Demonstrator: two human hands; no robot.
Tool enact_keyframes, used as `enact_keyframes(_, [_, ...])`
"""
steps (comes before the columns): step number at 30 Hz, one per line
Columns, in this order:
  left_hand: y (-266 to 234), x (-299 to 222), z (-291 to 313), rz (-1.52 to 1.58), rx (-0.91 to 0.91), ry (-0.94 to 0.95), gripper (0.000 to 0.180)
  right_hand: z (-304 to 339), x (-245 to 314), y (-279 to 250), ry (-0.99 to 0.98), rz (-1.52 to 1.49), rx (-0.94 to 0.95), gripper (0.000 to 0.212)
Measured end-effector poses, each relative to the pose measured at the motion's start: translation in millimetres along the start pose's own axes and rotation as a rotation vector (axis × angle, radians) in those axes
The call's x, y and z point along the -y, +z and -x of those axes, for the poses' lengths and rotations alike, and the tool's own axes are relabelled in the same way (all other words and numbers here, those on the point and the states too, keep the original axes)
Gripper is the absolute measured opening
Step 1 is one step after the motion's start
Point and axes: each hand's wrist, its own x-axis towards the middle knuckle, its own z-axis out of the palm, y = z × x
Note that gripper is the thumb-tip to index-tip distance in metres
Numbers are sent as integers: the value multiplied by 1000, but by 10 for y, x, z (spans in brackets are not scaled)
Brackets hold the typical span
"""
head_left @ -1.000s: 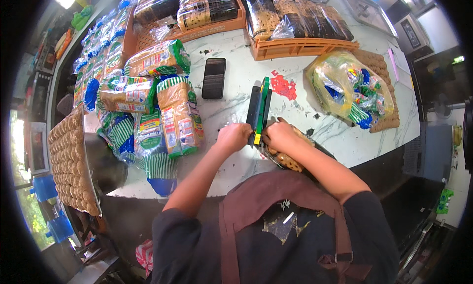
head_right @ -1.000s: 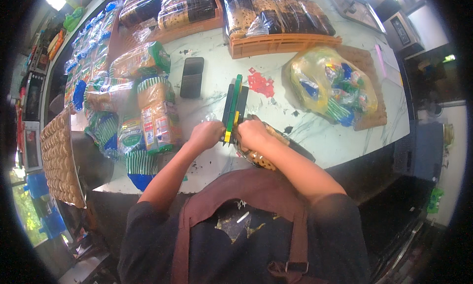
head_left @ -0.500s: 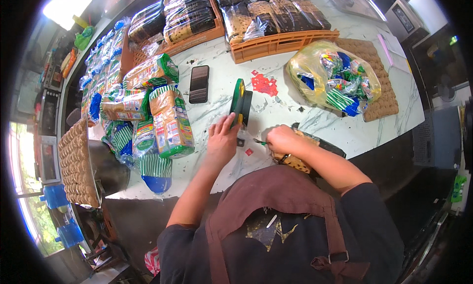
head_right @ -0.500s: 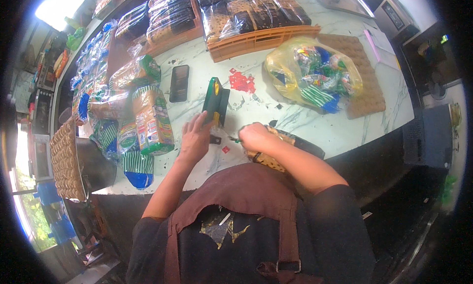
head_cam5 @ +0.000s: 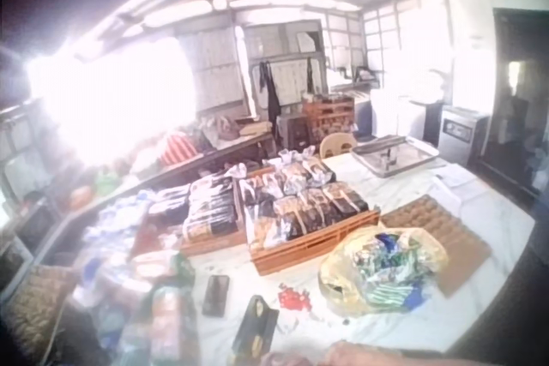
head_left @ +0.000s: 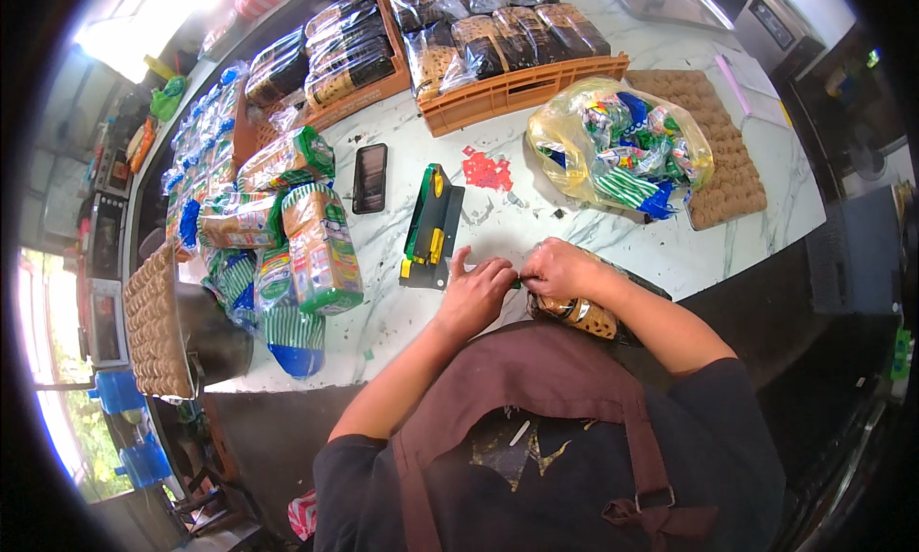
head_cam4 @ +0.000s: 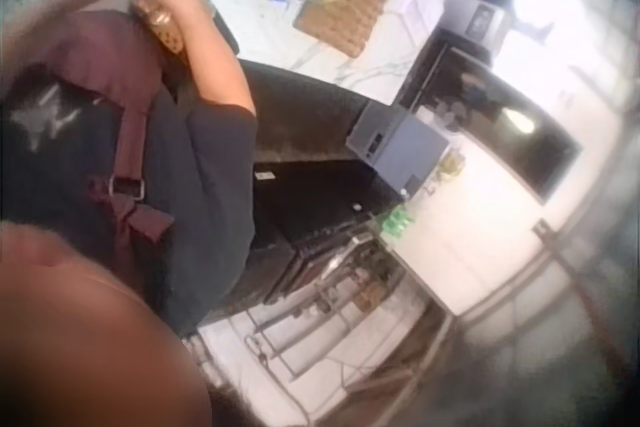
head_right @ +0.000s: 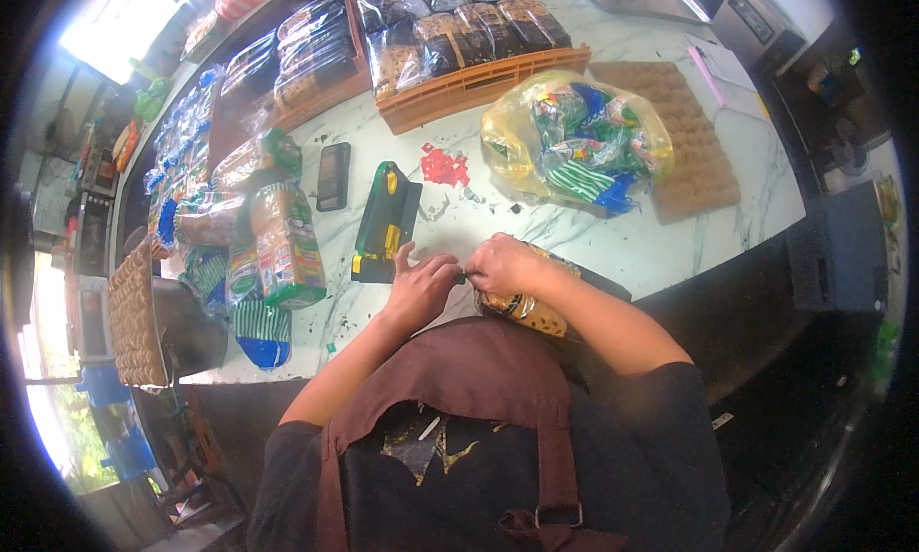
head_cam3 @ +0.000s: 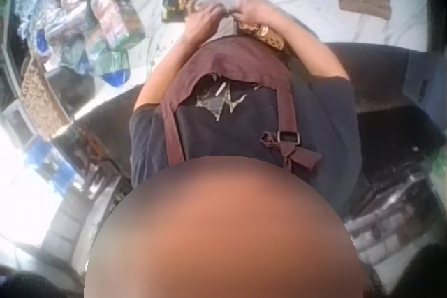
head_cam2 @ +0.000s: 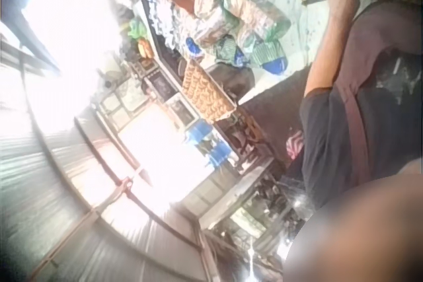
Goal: The person repeatedly packs small round baked items into clear plastic bags, seals them with a handheld heat sealer, and places the finished packages into a wooden crate. The person also moves trays of baked goods on the table.
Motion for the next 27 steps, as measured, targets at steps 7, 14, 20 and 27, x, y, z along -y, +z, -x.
enact_keyframes(7, [118,-67,31,383,-82,-263,5,24,160,47,-120,118,-206,9])
enact_keyframes(14, [-53,43,48,1261,327,-843,11,86,405,117,-231,115,-385,16])
enact_keyframes(20, [-232,-4,113,922,10,-355,18,-39,303,-4,-45,-67,-111,28])
enact_keyframes(27, [-536,306,185,-42,-17,387,24,-381,408,-218,33,-252,210,35])
